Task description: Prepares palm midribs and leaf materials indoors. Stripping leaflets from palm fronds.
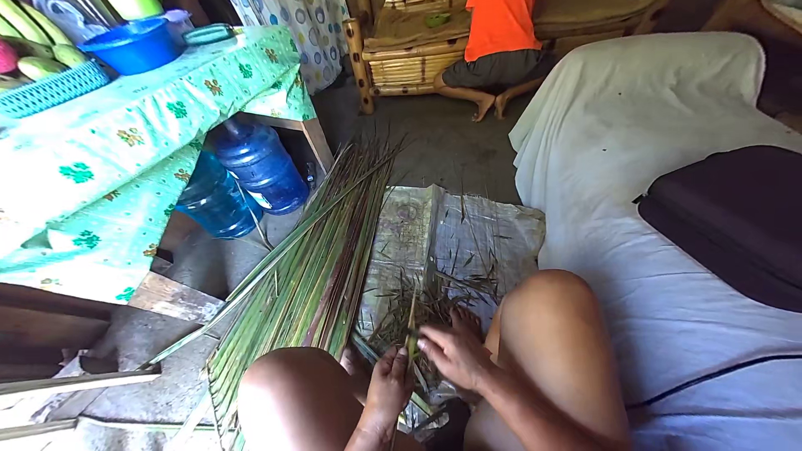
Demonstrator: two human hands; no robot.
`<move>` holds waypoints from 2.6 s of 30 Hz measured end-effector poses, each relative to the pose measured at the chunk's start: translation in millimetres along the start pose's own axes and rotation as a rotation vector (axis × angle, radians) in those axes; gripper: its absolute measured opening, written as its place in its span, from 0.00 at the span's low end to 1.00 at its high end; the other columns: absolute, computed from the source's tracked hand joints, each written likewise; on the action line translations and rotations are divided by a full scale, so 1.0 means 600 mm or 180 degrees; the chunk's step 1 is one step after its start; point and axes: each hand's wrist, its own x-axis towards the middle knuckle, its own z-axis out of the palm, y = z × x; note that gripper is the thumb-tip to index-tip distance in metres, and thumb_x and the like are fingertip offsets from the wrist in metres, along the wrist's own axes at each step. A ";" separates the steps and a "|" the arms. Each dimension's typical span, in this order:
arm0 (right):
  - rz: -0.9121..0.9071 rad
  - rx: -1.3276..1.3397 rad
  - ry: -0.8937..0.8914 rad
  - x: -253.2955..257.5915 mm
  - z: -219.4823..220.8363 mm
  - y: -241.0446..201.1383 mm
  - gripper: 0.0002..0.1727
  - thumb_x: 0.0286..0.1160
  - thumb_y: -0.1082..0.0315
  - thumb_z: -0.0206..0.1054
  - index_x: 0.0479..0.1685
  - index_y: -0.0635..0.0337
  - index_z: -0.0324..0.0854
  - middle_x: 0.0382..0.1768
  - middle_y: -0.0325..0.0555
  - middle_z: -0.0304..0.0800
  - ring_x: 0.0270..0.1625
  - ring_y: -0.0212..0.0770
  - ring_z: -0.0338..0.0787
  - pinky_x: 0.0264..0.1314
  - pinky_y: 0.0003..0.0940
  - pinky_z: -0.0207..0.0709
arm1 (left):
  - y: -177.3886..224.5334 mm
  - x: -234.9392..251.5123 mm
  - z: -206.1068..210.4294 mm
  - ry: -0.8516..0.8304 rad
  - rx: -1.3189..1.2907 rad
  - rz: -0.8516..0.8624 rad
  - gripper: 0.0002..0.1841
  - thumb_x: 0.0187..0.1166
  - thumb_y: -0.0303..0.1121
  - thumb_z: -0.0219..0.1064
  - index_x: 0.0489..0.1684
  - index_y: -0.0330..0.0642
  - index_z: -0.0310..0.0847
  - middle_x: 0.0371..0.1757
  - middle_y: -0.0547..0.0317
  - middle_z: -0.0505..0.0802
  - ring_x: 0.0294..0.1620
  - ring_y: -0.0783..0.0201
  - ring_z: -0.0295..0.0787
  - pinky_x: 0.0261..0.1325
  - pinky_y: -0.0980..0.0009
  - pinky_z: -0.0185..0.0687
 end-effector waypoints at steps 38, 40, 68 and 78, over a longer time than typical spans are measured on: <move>0.0580 -0.0139 0.0373 0.018 -0.018 0.026 0.26 0.90 0.53 0.48 0.52 0.63 0.87 0.38 0.57 0.91 0.46 0.56 0.92 0.50 0.57 0.79 | -0.007 -0.017 0.000 -0.0493 -0.0243 -0.0167 0.16 0.95 0.32 0.40 0.38 0.43 0.72 0.12 0.73 0.68 0.07 0.82 0.57 0.11 0.86 0.53; 0.0915 0.0029 0.0533 0.023 -0.028 0.028 0.25 0.91 0.55 0.48 0.56 0.65 0.86 0.41 0.60 0.92 0.49 0.58 0.92 0.55 0.60 0.79 | -0.001 -0.022 0.001 -0.0543 -0.0170 -0.0206 0.17 0.95 0.32 0.39 0.37 0.43 0.72 0.12 0.72 0.68 0.07 0.81 0.57 0.10 0.86 0.53; 0.0279 -0.0079 -0.0078 0.009 0.000 0.015 0.26 0.90 0.51 0.49 0.47 0.64 0.85 0.35 0.57 0.89 0.42 0.57 0.91 0.45 0.59 0.79 | -0.009 -0.009 -0.001 -0.0071 -0.0002 -0.0124 0.15 0.96 0.32 0.41 0.41 0.41 0.72 0.12 0.70 0.67 0.08 0.78 0.57 0.12 0.83 0.53; -0.0586 0.0562 -0.0493 -0.013 0.019 0.002 0.24 0.88 0.54 0.51 0.36 0.65 0.83 0.24 0.52 0.80 0.29 0.48 0.83 0.34 0.48 0.73 | -0.009 -0.005 -0.005 -0.0081 -0.0198 -0.0044 0.16 0.95 0.29 0.38 0.41 0.41 0.73 0.11 0.70 0.69 0.08 0.80 0.58 0.11 0.84 0.55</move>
